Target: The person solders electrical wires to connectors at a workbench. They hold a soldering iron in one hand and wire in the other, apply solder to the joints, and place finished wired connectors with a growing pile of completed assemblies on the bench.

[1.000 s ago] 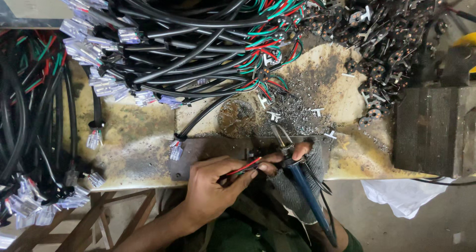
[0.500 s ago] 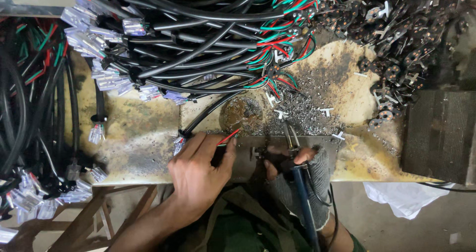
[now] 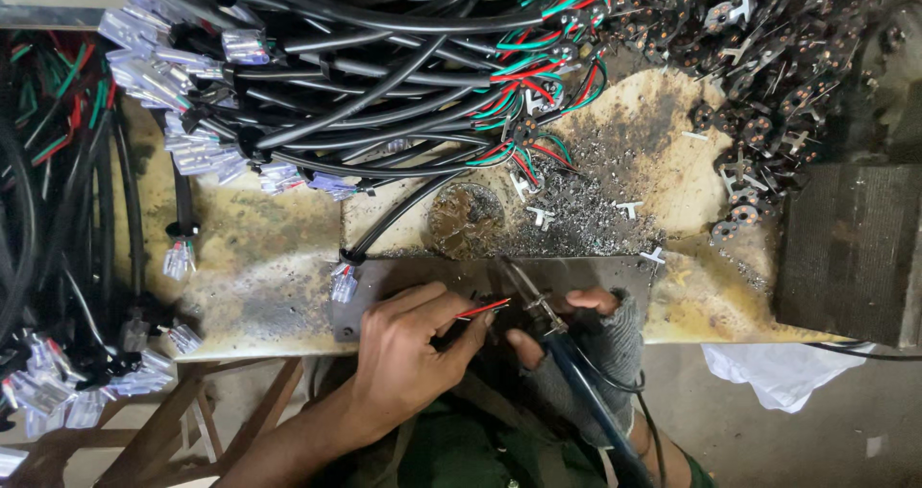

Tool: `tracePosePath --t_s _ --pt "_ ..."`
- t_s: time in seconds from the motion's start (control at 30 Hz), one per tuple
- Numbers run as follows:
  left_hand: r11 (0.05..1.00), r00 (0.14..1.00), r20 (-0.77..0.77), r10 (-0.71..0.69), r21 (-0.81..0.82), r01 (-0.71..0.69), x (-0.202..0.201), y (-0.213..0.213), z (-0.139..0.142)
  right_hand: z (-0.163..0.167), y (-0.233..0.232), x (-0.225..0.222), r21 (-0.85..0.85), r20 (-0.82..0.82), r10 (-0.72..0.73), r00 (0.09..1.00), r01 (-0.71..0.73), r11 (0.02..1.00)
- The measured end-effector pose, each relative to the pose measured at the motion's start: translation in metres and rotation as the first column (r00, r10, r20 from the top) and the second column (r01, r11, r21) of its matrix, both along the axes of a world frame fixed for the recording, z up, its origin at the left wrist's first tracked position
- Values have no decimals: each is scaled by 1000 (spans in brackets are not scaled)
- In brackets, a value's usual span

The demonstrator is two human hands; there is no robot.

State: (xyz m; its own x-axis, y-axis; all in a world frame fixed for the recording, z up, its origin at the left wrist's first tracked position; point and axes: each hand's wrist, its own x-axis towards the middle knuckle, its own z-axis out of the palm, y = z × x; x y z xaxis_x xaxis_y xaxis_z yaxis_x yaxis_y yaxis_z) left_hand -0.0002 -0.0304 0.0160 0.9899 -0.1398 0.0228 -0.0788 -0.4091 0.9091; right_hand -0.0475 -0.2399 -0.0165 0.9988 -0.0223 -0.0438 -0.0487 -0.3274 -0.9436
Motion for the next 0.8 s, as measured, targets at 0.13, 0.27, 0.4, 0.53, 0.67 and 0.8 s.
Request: tracePosePath --t_s 0.13,0.27,0.4,0.53,0.67,0.8 --pt "999 1000 -9 12 45 -12 -2 0 -5 -7 -20 -13 -204 181 37 983 1 979" --pt "995 993 100 60 69 -67 -4 -3 -6 -16 -31 -18 -331 320 231 919 -119 936" --pt "992 997 67 46 116 -54 -6 -3 -7 -26 -35 -18 -457 453 393 800 -170 873" --pt "991 998 31 47 125 -50 -6 2 -6 -31 -51 -19 65 -289 241 926 -232 971" --pt "994 1000 -2 31 104 -31 -1 6 -5 -35 -53 -26 -44 -58 407 911 -410 911" --pt "994 998 -30 63 95 -60 1 7 -4 -35 -37 -29 -302 212 204 956 -135 944"
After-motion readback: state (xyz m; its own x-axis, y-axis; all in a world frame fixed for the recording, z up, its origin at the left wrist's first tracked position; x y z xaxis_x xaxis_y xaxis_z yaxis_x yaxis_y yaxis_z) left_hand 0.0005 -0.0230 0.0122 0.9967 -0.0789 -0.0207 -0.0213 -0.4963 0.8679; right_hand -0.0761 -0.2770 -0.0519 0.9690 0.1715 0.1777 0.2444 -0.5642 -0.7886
